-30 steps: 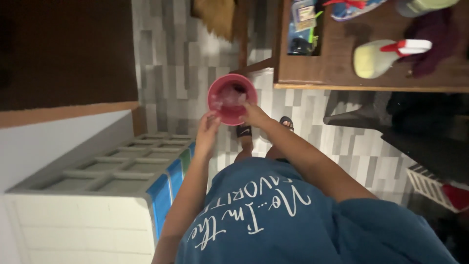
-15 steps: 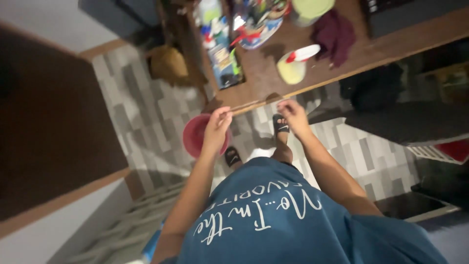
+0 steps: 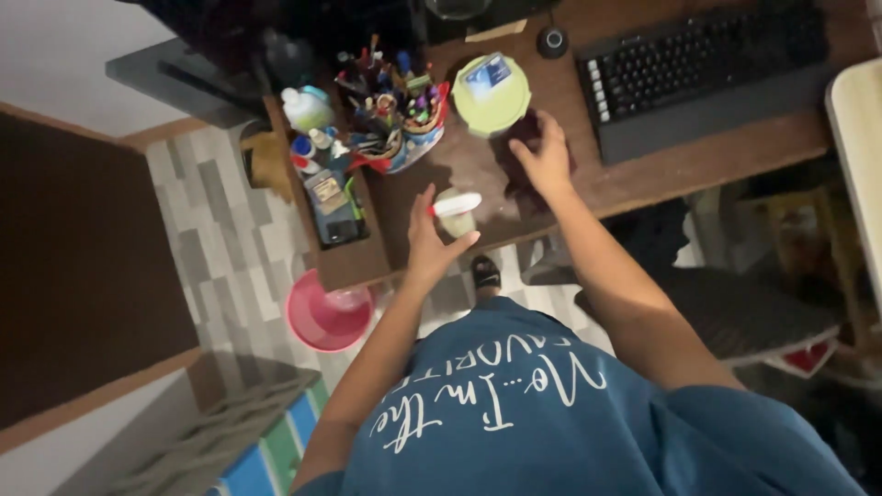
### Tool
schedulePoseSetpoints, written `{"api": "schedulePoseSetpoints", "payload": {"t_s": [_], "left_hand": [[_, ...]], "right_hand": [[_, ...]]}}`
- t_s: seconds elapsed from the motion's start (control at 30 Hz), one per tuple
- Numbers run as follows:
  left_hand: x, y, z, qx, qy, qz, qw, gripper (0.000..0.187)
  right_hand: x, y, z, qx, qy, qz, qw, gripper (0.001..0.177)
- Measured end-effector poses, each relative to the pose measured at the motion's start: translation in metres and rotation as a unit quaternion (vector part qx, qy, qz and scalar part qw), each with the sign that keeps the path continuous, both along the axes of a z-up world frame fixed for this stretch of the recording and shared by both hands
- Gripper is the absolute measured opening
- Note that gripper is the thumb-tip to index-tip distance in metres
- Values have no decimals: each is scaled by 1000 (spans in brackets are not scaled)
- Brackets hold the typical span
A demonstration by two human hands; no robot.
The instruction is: Organizing various items on a desk, including sorting pens, arranging bottles in an organizer, and wiping the desk surface.
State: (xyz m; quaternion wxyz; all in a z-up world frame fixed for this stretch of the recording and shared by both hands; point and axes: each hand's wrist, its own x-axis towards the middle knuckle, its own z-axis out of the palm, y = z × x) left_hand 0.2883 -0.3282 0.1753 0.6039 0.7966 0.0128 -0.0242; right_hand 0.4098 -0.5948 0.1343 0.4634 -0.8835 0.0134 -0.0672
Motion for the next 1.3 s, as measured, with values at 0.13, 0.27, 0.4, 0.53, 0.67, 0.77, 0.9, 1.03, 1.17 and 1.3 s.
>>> {"api": "schedulePoseSetpoints", "payload": {"t_s": [0.13, 0.27, 0.4, 0.53, 0.67, 0.77, 0.9, 1.03, 1.17, 1.3], "left_hand": [[8, -28, -15, 44, -31, 50, 997, 84], [16, -36, -15, -34, 90, 92, 991, 39], [28, -38, -6, -38, 107, 90, 989, 24], [45, -47, -7, -67, 99, 99, 988, 22], [86, -61, -20, -94, 103, 76, 987, 28], [123, -82, -44, -116, 89, 55, 988, 30], [180, -119, -57, -55, 139, 62, 987, 33], [217, -145, -85, -17, 135, 52, 989, 34], [211, -134, -57, -21, 107, 49, 993, 58], [161, -93, -22, -92, 67, 81, 990, 53]], "right_hand": [[56, -24, -53, -130, -23, 13, 991, 53], [86, -26, -71, 167, 270, -108, 942, 58], [91, -34, -86, 305, 310, -84, 897, 54], [92, -48, -69, 322, 321, -111, 884, 47], [96, -91, -82, 346, 282, -197, 873, 45], [90, -110, -79, 372, 252, -217, 867, 43], [66, -109, -61, 408, 202, -249, 855, 40], [14, -94, -63, 376, 126, -215, 893, 33], [-23, -43, -36, 259, 67, -81, 960, 15], [-23, 6, -36, 221, 69, 36, 972, 20]]}}
